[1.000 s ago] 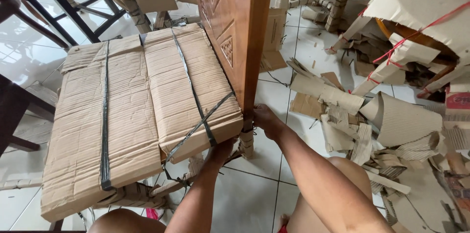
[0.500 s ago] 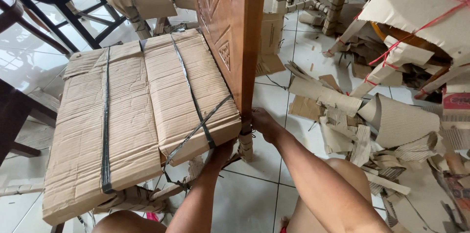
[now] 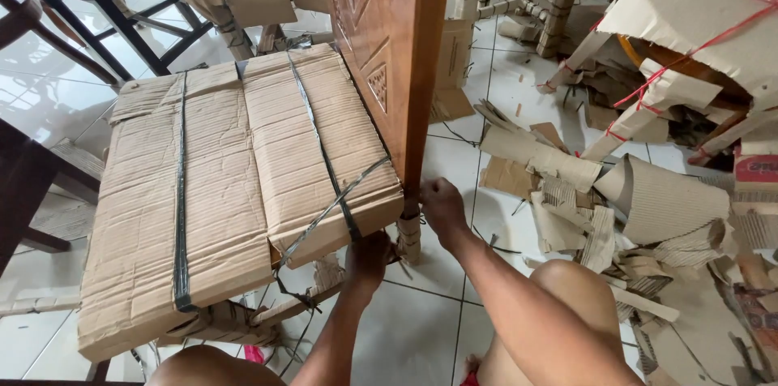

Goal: A person is wrapping a wooden chair seat with protective cardboard and securing it with plastic straps by tying knots.

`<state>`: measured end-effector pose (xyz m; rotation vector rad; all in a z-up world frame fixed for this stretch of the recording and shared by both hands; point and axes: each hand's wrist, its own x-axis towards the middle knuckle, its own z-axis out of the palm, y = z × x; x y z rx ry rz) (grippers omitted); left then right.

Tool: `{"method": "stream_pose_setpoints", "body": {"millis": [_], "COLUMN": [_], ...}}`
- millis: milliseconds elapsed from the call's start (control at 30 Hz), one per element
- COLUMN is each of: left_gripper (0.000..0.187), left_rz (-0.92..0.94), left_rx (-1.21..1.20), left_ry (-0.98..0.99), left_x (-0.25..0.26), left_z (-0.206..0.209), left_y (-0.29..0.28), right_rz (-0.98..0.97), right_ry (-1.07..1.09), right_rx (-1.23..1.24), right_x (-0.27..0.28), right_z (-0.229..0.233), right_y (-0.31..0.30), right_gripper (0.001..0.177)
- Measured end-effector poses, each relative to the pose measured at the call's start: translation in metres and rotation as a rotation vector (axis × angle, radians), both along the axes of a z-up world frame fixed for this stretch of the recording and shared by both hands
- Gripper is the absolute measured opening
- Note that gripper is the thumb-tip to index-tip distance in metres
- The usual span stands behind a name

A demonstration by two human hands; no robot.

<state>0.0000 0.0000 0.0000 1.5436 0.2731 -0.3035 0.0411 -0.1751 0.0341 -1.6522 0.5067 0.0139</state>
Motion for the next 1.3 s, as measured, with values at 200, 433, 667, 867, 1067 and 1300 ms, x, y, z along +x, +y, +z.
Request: {"method": "stream_pose_setpoints", "body": {"millis": [200, 433, 667, 867, 1067, 1300], "left_gripper": [0.018, 0.021, 0.019, 0.024, 0.018, 0.008], "left_rz": [0.015, 0.033, 0.189, 0.567, 0.707, 1.224], "left_rx": [-0.086, -0.015, -0.283, -0.198, -0.088, 0.119], "left_ry": [0.101, 0.075, -0.011, -0.006, 0.082, 0.051], "left_x": [-0.050, -0.071, -0.088, -0.097, -0.107, -0.102], "left_z": [-0.045, -0.062, -0.091, -0.086, -0.095, -0.064], "left_y": [0.075, 0.130, 0.174, 0.199, 0.206, 0.230], "right_rz": [0.092, 0.713, 0.927, 0.975, 0.982, 0.790], "right_ry": [-0.276, -0.981, -0.890, -0.739, -0.623, -0.484], "right_rx": [-0.615, -1.008, -1.006, -0.978, -1.014, -0.932], "right_x": [-0.067, -0.100, -0.097, -0.097, -0.097, -0.080], "right_z": [0.015, 0.010, -0.015, -0.017, -0.030, -0.061], "right_y": [0.029, 0.091, 0.144, 0.172, 0.192, 0.216], "right_gripper": [0.031, 0.044, 0.019, 0.010, 0.009, 0.027]}}
